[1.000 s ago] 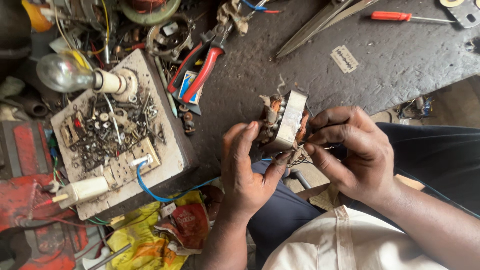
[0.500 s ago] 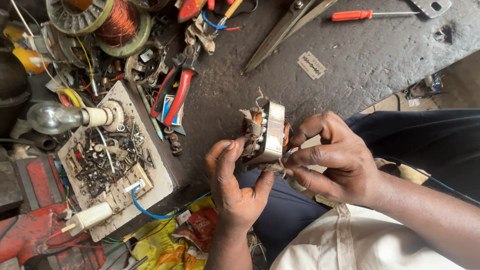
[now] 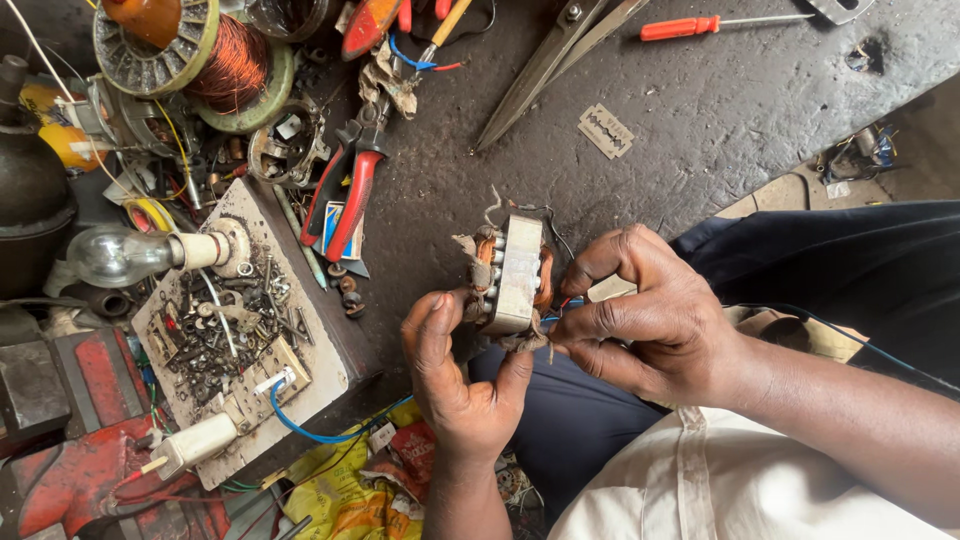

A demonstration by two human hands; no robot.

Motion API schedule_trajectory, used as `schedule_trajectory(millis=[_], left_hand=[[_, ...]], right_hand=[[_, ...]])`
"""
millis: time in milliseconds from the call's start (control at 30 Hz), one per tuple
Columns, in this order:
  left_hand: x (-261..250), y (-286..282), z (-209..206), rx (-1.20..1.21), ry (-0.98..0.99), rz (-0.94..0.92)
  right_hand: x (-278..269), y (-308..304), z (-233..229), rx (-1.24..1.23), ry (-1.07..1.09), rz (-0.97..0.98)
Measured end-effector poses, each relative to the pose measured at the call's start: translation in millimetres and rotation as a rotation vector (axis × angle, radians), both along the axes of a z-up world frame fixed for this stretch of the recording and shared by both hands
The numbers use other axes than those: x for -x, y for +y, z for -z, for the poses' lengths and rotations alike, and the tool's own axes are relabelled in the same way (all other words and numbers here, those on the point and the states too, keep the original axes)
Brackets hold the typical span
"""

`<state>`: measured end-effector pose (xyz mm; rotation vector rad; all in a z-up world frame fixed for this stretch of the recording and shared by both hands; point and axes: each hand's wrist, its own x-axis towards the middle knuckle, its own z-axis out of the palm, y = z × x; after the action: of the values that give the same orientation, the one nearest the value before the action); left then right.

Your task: The person manipulates a small electrical component, likely a transformer, by hand. They pull and separate wires, remove a metal plate, and inspect the internal copper windings. The person continues to adjust and examine the component throughout the clip.

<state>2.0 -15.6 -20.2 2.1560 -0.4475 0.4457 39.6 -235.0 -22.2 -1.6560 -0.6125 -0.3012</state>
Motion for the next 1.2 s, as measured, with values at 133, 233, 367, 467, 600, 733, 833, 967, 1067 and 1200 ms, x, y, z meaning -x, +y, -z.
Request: schedule_trajectory(millis=[133,233,367,467,600,733,833,967,1067,1200], left_hand=[[2,4,3,-0.034,-0.017,-0.024],[4,8,6,-0.035,-0.012,-0.043],[8,5,11,-0.031,-0.005,-0.114],[9,3,9,-0.077,-0.009,-0.159],[5,12,-10,-0.171,0.090,-0.066],[-3,24,-51,-0.427,0.129,-0.042],[-12,37,-96,-0.570,0.225,0.004],[-52,42,-132,-0.633,0.212,0.273],[-88,30,-132,-0.708,0.279,0.458],[-104,11,-126,-0.841,0.502,0.524]], right_hand=[[0,1,-1,0.080,-0.055,0.020],[3,2,-1,0.105,-0.083,0.051],[10,1,1,0.096,-0.086,0.112],[18,-1,6,0.100,-0.025,0.175],[27,-5,14,0.137,0.060,0.200],[31,-10,19,0.148,0.094,0.192],[34,-13,21,0.161,0.134,0.198],[38,-12,21,0.222,0.201,0.218],[40,-12,21,0.293,0.245,0.234],[42,-19,21,0.327,0.288,0.267]])
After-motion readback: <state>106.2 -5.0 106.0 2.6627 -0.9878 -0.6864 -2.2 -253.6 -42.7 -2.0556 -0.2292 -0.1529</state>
